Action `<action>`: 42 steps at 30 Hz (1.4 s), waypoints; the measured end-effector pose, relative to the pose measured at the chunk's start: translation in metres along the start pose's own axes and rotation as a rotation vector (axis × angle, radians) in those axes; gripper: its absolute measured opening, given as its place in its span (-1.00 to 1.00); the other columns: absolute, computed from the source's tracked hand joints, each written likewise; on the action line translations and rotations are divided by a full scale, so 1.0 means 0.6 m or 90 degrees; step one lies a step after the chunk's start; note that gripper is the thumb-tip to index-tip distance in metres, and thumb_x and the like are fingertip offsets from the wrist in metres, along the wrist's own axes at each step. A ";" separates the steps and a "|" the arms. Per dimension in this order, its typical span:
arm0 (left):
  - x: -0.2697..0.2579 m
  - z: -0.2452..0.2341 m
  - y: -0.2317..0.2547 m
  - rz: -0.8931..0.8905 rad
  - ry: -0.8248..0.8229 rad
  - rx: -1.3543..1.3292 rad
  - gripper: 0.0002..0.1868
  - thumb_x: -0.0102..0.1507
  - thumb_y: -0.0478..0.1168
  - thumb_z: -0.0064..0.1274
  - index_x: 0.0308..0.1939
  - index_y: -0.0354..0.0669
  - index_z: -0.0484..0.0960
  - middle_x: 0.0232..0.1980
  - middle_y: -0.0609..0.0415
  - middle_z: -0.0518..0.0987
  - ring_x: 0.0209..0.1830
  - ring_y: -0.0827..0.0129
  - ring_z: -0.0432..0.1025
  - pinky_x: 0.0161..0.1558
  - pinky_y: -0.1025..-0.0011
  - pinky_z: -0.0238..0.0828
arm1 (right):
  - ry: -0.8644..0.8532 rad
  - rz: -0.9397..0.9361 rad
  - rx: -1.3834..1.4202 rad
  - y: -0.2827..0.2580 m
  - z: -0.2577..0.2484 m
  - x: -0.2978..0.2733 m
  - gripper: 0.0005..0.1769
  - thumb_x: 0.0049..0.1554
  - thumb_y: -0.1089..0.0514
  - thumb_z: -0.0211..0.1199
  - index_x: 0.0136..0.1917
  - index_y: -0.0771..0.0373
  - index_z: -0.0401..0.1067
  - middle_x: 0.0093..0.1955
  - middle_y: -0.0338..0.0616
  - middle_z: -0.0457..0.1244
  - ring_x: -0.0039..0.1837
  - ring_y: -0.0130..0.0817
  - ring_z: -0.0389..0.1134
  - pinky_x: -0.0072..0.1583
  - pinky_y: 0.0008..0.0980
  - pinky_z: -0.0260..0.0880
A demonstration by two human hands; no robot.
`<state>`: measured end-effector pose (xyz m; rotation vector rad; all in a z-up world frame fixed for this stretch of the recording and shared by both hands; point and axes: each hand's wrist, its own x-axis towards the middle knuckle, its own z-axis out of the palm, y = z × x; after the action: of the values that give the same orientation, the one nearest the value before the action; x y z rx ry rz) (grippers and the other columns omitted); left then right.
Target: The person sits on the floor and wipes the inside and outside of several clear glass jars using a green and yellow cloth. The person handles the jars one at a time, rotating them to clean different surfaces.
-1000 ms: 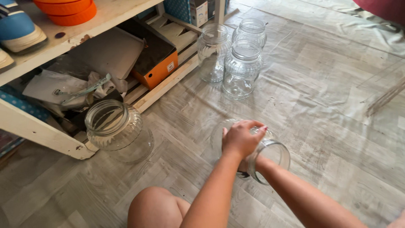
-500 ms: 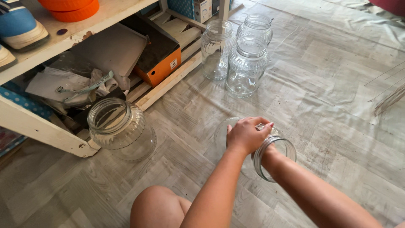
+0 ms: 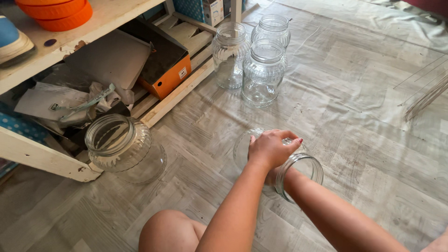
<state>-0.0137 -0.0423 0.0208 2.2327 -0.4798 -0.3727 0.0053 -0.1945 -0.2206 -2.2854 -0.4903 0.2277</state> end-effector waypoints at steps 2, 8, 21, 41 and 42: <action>0.003 -0.004 -0.002 -0.003 -0.009 0.009 -0.63 0.18 0.27 0.01 -0.07 0.37 0.75 0.16 0.21 0.63 0.25 0.26 0.45 0.51 -0.21 -0.26 | -0.003 0.000 0.019 -0.003 -0.001 0.004 -0.48 0.18 0.04 0.19 0.37 0.19 0.27 0.30 -0.06 0.25 0.32 -0.17 0.24 0.32 -0.19 0.27; 0.006 -0.005 -0.001 -0.006 -0.015 0.012 -0.63 0.19 0.27 0.01 -0.07 0.38 0.75 0.14 0.18 0.65 0.23 0.25 0.46 0.52 -0.19 -0.22 | -0.017 -0.003 0.101 0.008 -0.005 0.009 -0.51 0.18 0.07 0.22 0.35 0.22 0.30 0.29 -0.06 0.27 0.31 -0.18 0.27 0.32 -0.22 0.30; 0.006 0.007 0.010 0.005 0.002 0.022 -0.62 0.18 0.27 0.03 -0.07 0.33 0.75 0.17 0.16 0.63 0.25 0.23 0.45 0.51 -0.17 -0.24 | -0.205 0.132 -0.157 -0.113 -0.066 -0.029 -0.47 0.24 0.07 0.18 0.44 0.15 0.20 0.46 -0.08 0.13 0.49 -0.15 0.09 0.47 -0.12 0.05; 0.020 -0.013 -0.026 -0.034 0.030 -0.015 -0.59 0.16 0.30 0.02 -0.07 0.36 0.76 0.01 0.12 0.72 0.07 0.21 0.57 0.32 0.13 0.25 | -0.309 0.086 -0.522 -0.237 -0.094 -0.024 -0.37 0.08 0.15 0.16 0.42 0.25 0.23 0.44 0.06 0.16 0.51 -0.18 0.13 0.46 -0.18 0.11; 0.019 -0.012 -0.025 -0.038 0.026 -0.018 -0.59 0.16 0.30 0.02 -0.08 0.36 0.76 -0.01 0.13 0.73 0.05 0.22 0.58 0.32 0.15 0.26 | -0.321 0.120 -0.511 -0.242 -0.097 -0.025 -0.41 0.09 0.15 0.15 0.40 0.20 0.25 0.43 0.00 0.17 0.51 -0.19 0.13 0.45 -0.19 0.12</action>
<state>0.0026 -0.0335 0.0126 2.2264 -0.3845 -0.3631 -0.0305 -0.1479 -0.0750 -3.0681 -0.7097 0.8417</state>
